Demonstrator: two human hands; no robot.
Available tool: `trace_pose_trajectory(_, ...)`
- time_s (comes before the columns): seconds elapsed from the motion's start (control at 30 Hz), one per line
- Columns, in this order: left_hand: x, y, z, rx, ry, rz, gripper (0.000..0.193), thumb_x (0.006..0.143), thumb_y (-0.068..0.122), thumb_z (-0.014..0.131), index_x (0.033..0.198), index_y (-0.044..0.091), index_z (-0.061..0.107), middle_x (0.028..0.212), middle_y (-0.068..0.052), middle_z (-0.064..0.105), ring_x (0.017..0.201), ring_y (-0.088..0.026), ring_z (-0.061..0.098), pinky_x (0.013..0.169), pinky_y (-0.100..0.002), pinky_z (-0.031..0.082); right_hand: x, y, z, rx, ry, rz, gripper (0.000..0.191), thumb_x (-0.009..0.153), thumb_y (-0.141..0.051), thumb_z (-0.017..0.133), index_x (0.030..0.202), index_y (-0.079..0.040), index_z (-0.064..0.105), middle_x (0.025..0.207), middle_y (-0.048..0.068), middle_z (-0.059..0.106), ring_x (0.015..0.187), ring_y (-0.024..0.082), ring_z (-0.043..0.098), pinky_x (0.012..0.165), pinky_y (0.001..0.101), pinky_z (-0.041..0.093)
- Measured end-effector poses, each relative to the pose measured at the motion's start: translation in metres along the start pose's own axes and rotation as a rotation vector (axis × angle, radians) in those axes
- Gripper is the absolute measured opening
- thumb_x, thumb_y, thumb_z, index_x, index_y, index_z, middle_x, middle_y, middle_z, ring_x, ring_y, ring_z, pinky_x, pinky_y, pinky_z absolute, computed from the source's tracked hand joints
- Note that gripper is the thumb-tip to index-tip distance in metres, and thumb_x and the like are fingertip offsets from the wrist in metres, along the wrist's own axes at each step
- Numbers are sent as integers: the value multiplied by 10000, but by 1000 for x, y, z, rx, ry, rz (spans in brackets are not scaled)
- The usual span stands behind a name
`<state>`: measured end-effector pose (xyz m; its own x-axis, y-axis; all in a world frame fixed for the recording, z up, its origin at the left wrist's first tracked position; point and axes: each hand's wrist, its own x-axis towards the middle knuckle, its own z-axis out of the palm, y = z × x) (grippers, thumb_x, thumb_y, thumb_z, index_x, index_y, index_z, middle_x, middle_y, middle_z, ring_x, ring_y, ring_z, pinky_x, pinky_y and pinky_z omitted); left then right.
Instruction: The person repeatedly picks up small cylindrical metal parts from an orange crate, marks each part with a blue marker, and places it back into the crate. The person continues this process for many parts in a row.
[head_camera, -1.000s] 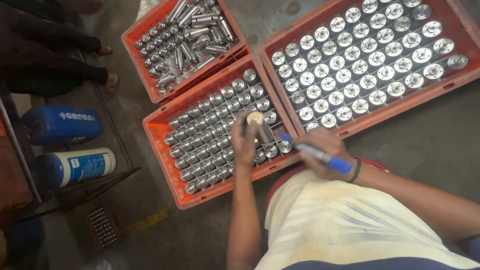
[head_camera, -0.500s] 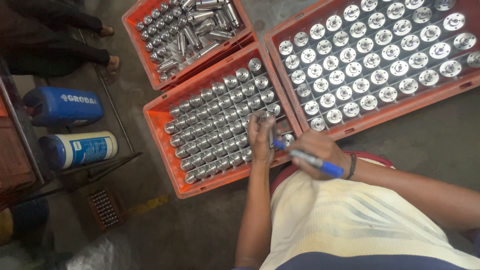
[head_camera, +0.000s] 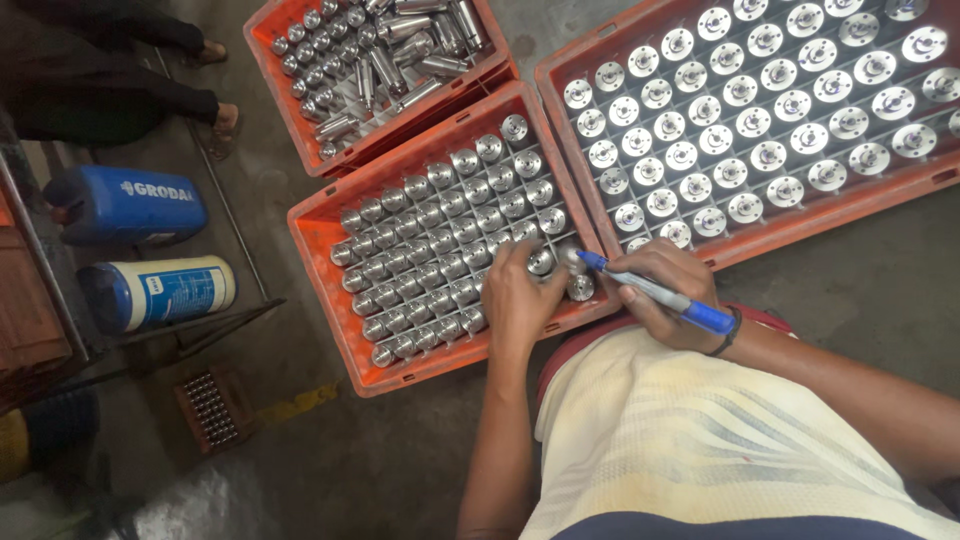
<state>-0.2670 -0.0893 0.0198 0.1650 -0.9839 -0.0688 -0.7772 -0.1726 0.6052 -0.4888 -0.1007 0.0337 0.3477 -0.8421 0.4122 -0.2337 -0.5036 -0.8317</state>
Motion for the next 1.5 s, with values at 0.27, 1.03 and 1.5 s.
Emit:
trace_pose_trajectory(0.27, 41, -27, -4, 104, 54, -93, 447, 694, 390, 883, 999, 78, 786, 950, -99, 708, 797, -275, 704, 707, -445, 572, 7, -3, 3, -1, -37, -9, 192, 919, -85, 670, 1095, -10, 682, 912, 107, 707, 814, 237, 682, 710, 352, 525)
trace_pose_trajectory(1.03, 22, -18, 45, -1397, -29, -226, 337, 954, 187, 692, 1197, 42, 509, 923, -70, 632, 698, -143, 603, 572, -306, 516, 13, -2, 19, 42, -133, -265, 195, 844, -97, 713, 1024, -25, 691, 830, 83, 665, 742, 233, 652, 694, 388, 513)
trace_pose_trajectory(1.5, 21, -16, 5, 90, 124, 38, 496, 784, 256, 810, 1234, 72, 714, 1159, -146, 615, 899, -330, 705, 771, -455, 566, 9, 1, 5, -7, 8, -30, 179, 932, -85, 663, 1093, -7, 671, 932, 121, 706, 823, 254, 684, 739, 364, 527)
